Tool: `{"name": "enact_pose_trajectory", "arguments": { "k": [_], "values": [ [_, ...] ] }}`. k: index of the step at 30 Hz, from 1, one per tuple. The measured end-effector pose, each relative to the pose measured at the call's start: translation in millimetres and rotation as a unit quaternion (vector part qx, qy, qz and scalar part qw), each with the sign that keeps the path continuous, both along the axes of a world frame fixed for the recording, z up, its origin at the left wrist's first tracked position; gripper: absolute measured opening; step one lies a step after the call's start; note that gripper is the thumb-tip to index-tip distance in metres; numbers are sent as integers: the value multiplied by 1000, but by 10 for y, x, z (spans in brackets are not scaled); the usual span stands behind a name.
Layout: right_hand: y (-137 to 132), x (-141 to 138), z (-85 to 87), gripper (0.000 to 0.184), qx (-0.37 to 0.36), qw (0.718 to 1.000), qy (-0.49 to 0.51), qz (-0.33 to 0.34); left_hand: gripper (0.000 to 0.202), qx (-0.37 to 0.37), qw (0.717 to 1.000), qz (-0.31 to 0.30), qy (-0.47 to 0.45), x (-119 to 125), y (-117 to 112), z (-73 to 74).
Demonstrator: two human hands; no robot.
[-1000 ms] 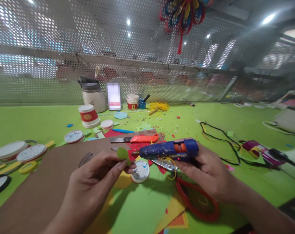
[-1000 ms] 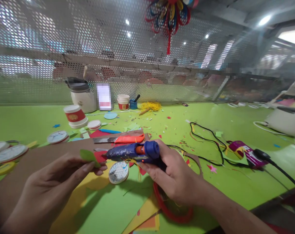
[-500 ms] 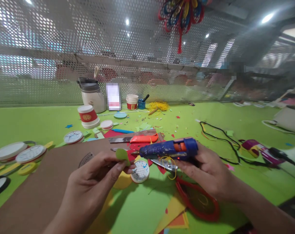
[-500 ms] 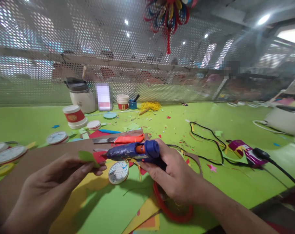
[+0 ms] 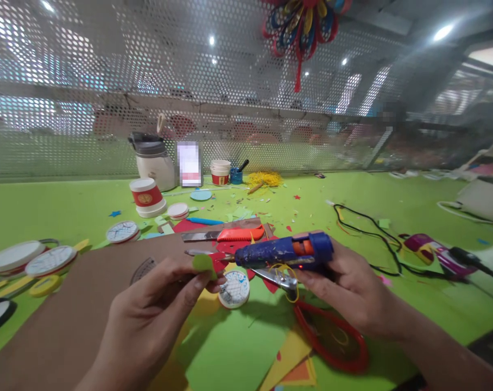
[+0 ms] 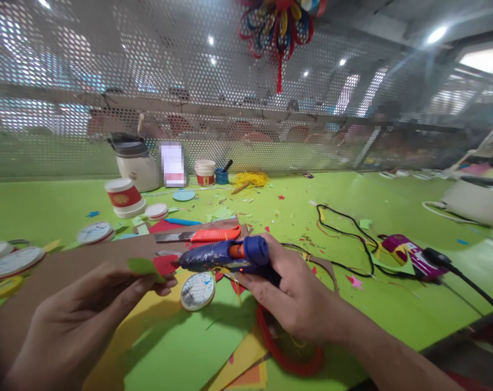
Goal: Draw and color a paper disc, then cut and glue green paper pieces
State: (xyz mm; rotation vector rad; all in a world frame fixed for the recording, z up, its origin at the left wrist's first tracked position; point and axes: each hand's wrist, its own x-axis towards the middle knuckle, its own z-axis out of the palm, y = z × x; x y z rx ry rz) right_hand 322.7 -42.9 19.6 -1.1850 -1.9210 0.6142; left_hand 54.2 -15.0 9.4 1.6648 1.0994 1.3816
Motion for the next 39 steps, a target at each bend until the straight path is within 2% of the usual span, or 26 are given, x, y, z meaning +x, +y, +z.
{"name": "enact_pose_trajectory", "arguments": {
  "k": [4, 8, 11, 14, 17, 23, 28, 31, 34, 37, 39],
  "values": [
    [-15, 27, 7, 20, 9, 1000, -11, 0, 5, -9, 1000, -2, 6, -2, 4, 6],
    [12, 37, 8, 20, 14, 1000, -15, -11, 4, -45, 998, 35, -39, 25, 10, 22],
    [117, 48, -42, 20, 67, 997, -20, -43, 7, -82, 994, 33, -64, 39, 25, 37],
    [318, 101, -151, 26, 152, 981, -83, -91, 4, -105, 990, 18, -94, 38, 43, 54],
    [559, 196, -294, 31, 219, 957, -158, -107, 4, -121, 986, 6, -116, 35, 52, 64],
    [863, 309, -550, 33, 212, 938, -246, -117, 17, -126, 985, -10, -118, 10, 90, 18],
    [982, 287, -605, 36, 210, 933, -283, -68, 20, -130, 982, -55, -126, -12, 134, -26],
    [1118, 321, -583, 43, 206, 934, -292, -13, 17, -133, 978, -57, -147, 4, 123, -20],
    [1222, 397, -559, 44, 195, 935, -292, 40, 16, -131, 978, -62, -147, 20, 97, -1],
    [1163, 427, -461, 44, 183, 940, -277, 73, 14, -128, 979, -75, -139, 25, 83, 11],
    [1021, 349, -306, 40, 180, 946, -256, 79, 15, -133, 978, -86, -136, 27, 83, 12]
  ]
}}
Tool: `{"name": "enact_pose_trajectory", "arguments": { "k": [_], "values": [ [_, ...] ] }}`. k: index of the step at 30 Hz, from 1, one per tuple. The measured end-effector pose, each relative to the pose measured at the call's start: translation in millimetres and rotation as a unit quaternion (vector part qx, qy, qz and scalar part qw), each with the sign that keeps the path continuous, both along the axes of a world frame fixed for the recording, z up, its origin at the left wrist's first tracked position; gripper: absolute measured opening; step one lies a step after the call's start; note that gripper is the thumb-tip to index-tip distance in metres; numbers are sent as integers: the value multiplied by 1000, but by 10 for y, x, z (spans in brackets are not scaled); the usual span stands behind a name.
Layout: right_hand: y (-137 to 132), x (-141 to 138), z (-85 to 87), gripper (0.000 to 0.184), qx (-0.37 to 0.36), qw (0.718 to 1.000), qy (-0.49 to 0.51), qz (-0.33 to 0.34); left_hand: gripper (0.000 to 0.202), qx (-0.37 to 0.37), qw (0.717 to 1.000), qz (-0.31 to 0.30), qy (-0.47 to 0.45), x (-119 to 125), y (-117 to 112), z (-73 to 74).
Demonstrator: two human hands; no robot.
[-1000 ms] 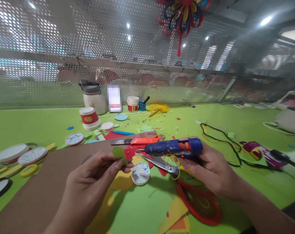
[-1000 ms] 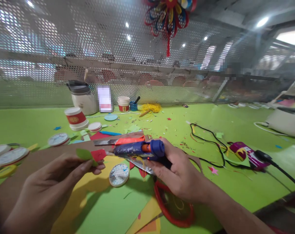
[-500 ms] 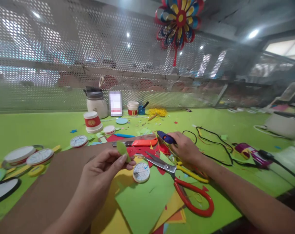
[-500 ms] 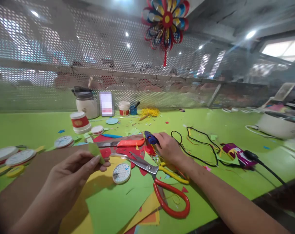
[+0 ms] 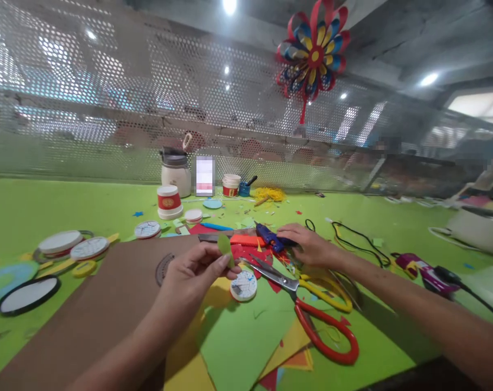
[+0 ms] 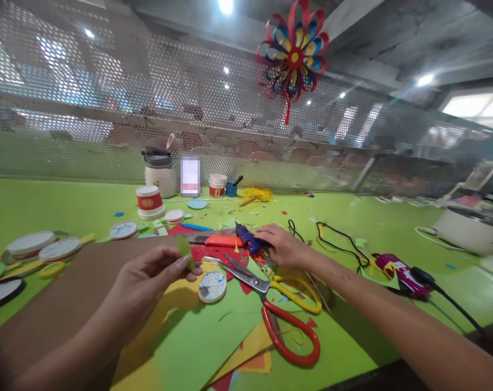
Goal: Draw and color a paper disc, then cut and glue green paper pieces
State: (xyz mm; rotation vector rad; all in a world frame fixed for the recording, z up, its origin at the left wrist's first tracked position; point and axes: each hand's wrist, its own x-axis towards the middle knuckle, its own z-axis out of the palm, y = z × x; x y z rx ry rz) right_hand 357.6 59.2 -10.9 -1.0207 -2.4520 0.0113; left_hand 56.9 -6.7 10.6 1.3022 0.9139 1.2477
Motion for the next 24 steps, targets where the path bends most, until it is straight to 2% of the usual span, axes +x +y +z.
{"name": "enact_pose_trajectory", "arguments": {
  "k": [4, 6, 7, 8, 11, 14, 16, 18, 22, 24],
  "values": [
    [-362, -459, 432, 20, -21, 997, 72, -18, 13, 1, 1000, -26, -7, 14, 0, -13],
    [-491, -748, 586, 22, -111, 983, 143, -2, 12, 7, 999, -45, -3, 23, -4, -28],
    [-533, -876, 627, 24, -133, 978, 164, 1, 11, 13, 998, -54, 0, 27, -5, -37],
    [-563, -984, 643, 25, -134, 974, 182, 12, 10, 21, 998, -65, 3, 29, -6, -46],
    [-609, -1169, 601, 4, -124, 961, 244, 39, 7, 43, 995, -86, 7, 30, -9, -67],
    [-640, -1176, 571, 12, -150, 941, 297, 58, 9, 44, 995, -93, 13, 23, -15, -72],
    [-651, -1129, 594, 12, -198, 922, 328, 58, 14, 37, 995, -89, 18, 16, -20, -73],
    [-637, -1078, 624, 14, -280, 879, 384, 43, 20, 22, 995, -92, 12, 8, -25, -76],
    [-540, -1045, 594, 23, -457, 741, 491, 26, 22, -9, 994, -109, -17, -3, -31, -79],
    [-494, -1069, 542, 28, -495, 706, 506, 26, 21, -14, 994, -106, -19, -5, -36, -73]
  ]
}}
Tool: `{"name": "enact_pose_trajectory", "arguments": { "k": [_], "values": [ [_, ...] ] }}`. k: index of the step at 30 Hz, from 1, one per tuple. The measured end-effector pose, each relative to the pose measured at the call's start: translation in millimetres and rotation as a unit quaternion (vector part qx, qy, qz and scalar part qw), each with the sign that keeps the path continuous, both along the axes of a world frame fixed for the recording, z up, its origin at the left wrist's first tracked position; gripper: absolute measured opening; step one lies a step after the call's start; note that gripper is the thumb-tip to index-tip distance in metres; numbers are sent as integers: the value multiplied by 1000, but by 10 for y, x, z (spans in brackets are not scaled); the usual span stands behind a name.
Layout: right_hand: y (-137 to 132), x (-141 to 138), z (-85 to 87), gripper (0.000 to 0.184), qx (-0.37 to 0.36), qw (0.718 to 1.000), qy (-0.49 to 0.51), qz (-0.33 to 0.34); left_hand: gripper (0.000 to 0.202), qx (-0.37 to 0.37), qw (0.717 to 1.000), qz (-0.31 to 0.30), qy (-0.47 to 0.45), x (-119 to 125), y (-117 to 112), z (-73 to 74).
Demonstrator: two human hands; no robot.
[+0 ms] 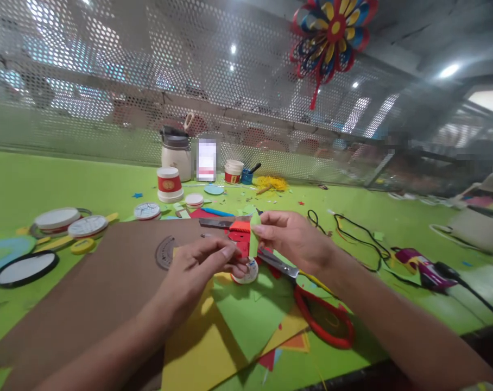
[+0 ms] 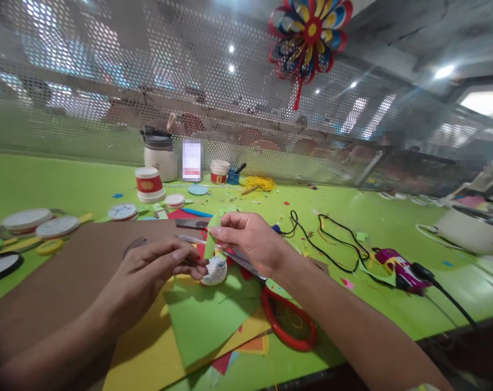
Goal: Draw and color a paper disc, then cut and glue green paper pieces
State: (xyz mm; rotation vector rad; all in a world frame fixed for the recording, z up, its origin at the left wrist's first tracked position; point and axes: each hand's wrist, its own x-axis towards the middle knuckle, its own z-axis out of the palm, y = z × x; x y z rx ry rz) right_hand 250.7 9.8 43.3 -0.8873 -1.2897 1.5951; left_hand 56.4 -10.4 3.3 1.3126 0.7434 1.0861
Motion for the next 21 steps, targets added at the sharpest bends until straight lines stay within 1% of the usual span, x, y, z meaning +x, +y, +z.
{"name": "enact_pose_trajectory", "arguments": {
  "k": [2, 6, 11, 14, 18, 21],
  "values": [
    [19, -36, -47, 29, -16, 1000, 3, 5, 20, 7, 1000, 0, 9, 0, -9, 13],
    [-2, -88, -97, 28, -18, 1000, -20, 8, 17, 25, 999, 10, 28, 4, -28, 46],
    [-20, -100, -150, 25, 7, 997, -71, -22, 16, 31, 998, 23, 43, 23, -38, 63],
    [-24, -104, -167, 23, 15, 996, -83, -28, 14, 29, 998, 29, 39, 37, -39, 69],
    [-33, -115, -154, 21, 56, 993, -103, -34, 14, 34, 998, 27, 39, 44, -36, 69],
    [-38, -123, -132, 20, 80, 989, -124, -34, 14, 51, 998, 28, 31, 46, -25, 43]
  ]
}}
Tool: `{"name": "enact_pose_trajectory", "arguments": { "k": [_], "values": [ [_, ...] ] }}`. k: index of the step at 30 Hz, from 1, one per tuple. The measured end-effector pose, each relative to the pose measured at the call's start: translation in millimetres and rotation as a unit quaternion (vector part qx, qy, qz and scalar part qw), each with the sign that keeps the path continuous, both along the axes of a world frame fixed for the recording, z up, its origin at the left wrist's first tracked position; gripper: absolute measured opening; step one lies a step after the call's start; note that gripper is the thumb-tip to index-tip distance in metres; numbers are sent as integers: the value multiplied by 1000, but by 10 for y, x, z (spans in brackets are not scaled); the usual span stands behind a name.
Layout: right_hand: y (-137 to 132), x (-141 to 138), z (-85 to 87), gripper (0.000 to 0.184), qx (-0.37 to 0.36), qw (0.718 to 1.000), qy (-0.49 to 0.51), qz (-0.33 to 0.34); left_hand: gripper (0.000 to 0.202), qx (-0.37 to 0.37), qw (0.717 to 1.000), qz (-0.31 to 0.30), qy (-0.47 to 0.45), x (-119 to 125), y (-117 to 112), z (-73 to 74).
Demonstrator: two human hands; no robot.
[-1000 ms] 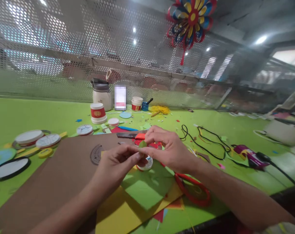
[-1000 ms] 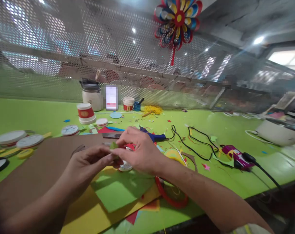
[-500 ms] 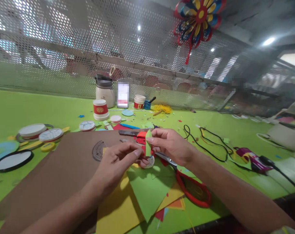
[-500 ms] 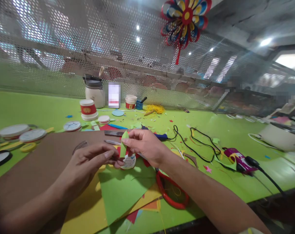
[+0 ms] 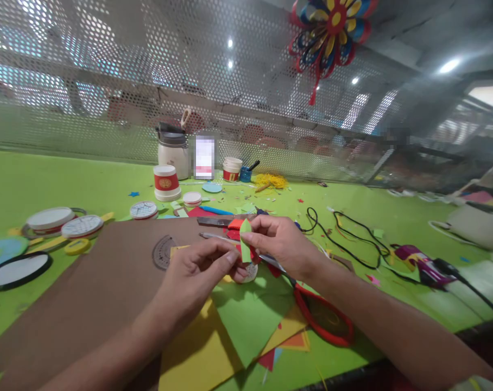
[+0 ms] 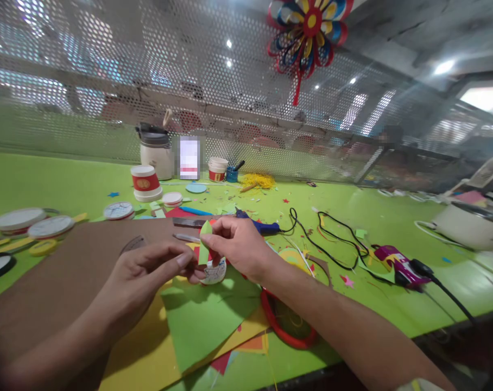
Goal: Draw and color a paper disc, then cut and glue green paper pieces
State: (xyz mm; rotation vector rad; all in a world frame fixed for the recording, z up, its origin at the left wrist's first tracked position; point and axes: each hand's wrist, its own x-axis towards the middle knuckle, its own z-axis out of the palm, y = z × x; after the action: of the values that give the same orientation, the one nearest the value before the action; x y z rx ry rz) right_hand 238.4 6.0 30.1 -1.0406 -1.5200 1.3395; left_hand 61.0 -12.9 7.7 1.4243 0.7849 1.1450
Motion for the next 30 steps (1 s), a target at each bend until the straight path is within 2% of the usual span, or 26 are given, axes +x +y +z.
{"name": "enact_pose_trajectory", "arguments": {
  "k": [6, 16, 22, 30],
  "values": [
    [-12, -15, 33, 24, 15, 1000, -21, -5, 11, 11, 1000, -1, -23, 23, 18, -53],
    [-29, -51, 19, 24, 18, 1000, -23, -11, 14, 27, 996, 44, 74, 33, 61, -92],
    [-28, -42, 3, 16, 19, 999, -25, -10, 14, 18, 997, 41, 64, 39, 61, -81],
    [-9, -44, -37, 19, 26, 1000, -6, -9, 15, 14, 997, 41, 61, 43, 56, -107]
  ]
}}
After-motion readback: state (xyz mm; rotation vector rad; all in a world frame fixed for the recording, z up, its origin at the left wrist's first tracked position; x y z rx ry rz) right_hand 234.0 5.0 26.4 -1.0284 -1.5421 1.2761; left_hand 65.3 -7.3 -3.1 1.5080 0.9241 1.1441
